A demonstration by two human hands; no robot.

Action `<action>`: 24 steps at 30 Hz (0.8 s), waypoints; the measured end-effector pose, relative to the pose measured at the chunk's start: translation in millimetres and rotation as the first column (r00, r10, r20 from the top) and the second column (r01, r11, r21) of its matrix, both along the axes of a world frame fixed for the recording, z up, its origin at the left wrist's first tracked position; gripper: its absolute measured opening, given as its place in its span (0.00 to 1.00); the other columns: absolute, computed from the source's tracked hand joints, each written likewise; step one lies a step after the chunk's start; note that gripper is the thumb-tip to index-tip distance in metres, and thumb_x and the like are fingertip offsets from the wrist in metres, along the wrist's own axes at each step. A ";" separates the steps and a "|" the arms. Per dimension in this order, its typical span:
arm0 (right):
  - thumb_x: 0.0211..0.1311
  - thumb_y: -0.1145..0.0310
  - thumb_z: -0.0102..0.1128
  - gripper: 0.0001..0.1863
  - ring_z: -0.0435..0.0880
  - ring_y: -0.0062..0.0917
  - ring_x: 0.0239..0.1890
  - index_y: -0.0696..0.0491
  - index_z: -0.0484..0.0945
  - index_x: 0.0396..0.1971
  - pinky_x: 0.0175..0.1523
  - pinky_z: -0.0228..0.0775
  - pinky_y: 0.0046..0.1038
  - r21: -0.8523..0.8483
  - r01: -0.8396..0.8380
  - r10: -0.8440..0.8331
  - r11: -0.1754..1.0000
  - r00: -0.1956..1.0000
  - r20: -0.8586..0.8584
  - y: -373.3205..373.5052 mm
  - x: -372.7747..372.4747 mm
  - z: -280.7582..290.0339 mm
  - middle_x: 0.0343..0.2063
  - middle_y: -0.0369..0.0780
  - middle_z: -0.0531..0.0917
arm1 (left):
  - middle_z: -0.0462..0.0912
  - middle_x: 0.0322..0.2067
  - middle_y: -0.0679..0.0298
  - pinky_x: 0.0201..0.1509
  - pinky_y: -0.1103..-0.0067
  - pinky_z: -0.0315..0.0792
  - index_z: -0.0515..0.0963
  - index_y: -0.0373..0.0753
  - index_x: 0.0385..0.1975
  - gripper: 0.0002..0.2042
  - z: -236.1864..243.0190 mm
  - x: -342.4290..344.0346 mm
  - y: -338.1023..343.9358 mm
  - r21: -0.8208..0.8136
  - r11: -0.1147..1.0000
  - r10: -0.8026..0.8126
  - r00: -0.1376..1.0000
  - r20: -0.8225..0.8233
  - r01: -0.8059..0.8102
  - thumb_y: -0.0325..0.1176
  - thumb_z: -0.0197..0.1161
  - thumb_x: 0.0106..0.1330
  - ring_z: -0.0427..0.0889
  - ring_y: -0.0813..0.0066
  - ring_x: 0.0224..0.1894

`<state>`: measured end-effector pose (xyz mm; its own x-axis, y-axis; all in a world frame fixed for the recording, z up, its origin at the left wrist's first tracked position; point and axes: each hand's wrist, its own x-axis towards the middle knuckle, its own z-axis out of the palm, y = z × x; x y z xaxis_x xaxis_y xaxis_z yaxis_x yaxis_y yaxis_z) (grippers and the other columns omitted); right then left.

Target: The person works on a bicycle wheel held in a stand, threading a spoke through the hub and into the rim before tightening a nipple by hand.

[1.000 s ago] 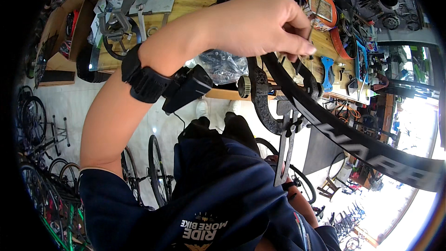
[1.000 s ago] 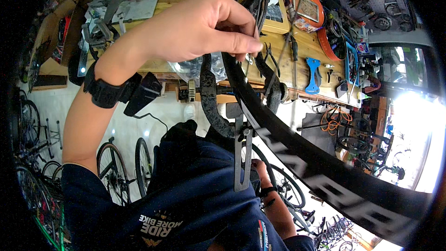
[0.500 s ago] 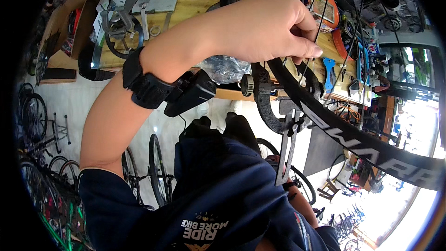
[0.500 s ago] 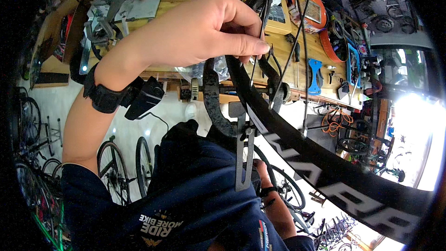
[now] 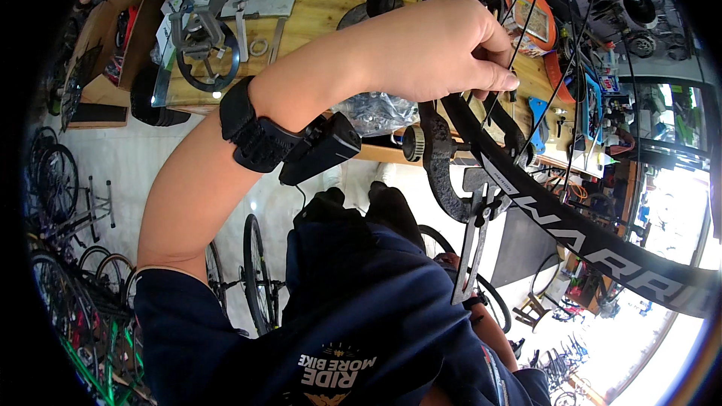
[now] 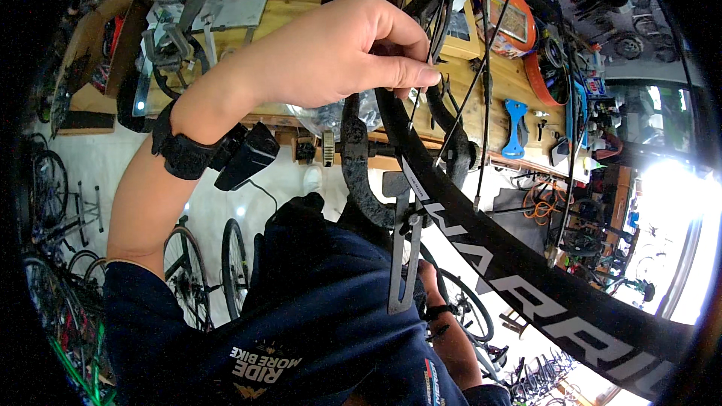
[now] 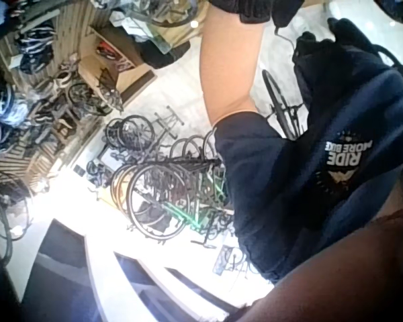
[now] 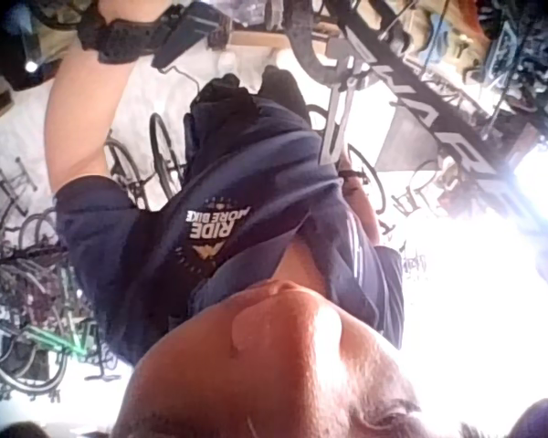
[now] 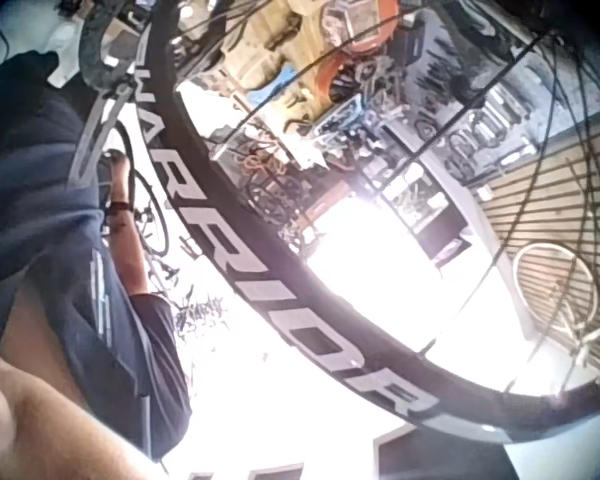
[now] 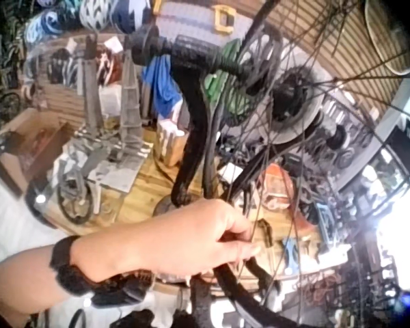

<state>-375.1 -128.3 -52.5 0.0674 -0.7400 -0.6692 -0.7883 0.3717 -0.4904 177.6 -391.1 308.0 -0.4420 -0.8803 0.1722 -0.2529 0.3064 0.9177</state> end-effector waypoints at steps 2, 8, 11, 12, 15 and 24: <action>0.54 0.62 0.68 0.15 0.88 0.37 0.38 0.57 0.84 0.36 0.43 0.76 0.33 0.006 0.040 -0.040 0.999 0.998 0.043 -1.4 1.4 3.9 0.32 0.50 0.87 | 0.81 0.24 0.68 0.37 0.82 0.71 0.82 0.32 0.34 0.13 0.1 0.2 0.0 0.003 1.000 -0.004 1.000 -0.004 0.004 0.38 0.64 0.69 0.77 0.82 0.28; 0.53 0.61 0.70 0.15 0.88 0.37 0.38 0.56 0.85 0.35 0.43 0.76 0.33 -0.052 0.017 -0.014 0.999 0.998 0.054 -9.2 25.3 31.8 0.31 0.49 0.87 | 0.80 0.24 0.68 0.38 0.82 0.71 0.81 0.32 0.33 0.12 0.2 1.3 0.4 0.013 1.000 -0.003 1.000 -0.029 0.003 0.37 0.64 0.69 0.77 0.82 0.28; 0.54 0.61 0.69 0.14 0.88 0.36 0.37 0.56 0.85 0.35 0.43 0.76 0.33 -0.078 0.001 0.003 0.997 0.999 0.047 -10.2 32.4 40.8 0.31 0.49 0.87 | 0.80 0.24 0.68 0.37 0.82 0.70 0.81 0.32 0.32 0.12 0.0 1.3 0.1 0.018 1.000 -0.002 1.000 -0.026 0.003 0.37 0.64 0.69 0.76 0.82 0.28; 0.55 0.62 0.68 0.14 0.88 0.37 0.37 0.56 0.85 0.35 0.42 0.76 0.34 -0.083 0.002 0.001 0.997 0.999 0.035 -9.1 33.4 42.6 0.31 0.49 0.87 | 0.80 0.24 0.68 0.37 0.82 0.70 0.81 0.32 0.32 0.12 -0.2 1.2 0.0 0.018 1.000 -0.004 1.000 -0.027 0.004 0.37 0.64 0.69 0.76 0.82 0.28; 0.57 0.66 0.65 0.11 0.87 0.36 0.34 0.57 0.84 0.35 0.39 0.75 0.35 -0.171 -0.055 0.063 0.984 0.997 0.040 -4.9 30.4 50.6 0.29 0.48 0.86 | 0.80 0.23 0.68 0.36 0.81 0.70 0.81 0.32 0.32 0.11 -1.2 0.8 0.1 0.016 1.000 0.002 1.000 -0.024 -0.001 0.36 0.64 0.69 0.75 0.82 0.27; 0.61 0.81 0.54 0.07 0.82 0.22 0.24 0.61 0.81 0.36 0.29 0.76 0.24 0.082 0.256 -0.267 0.963 0.949 0.167 -71.2 5.4 136.4 0.25 0.37 0.82 | 0.79 0.23 0.68 0.35 0.81 0.68 0.80 0.33 0.30 0.12 2.0 1.1 1.8 0.035 0.999 0.010 1.000 -0.005 -0.009 0.37 0.63 0.69 0.74 0.82 0.27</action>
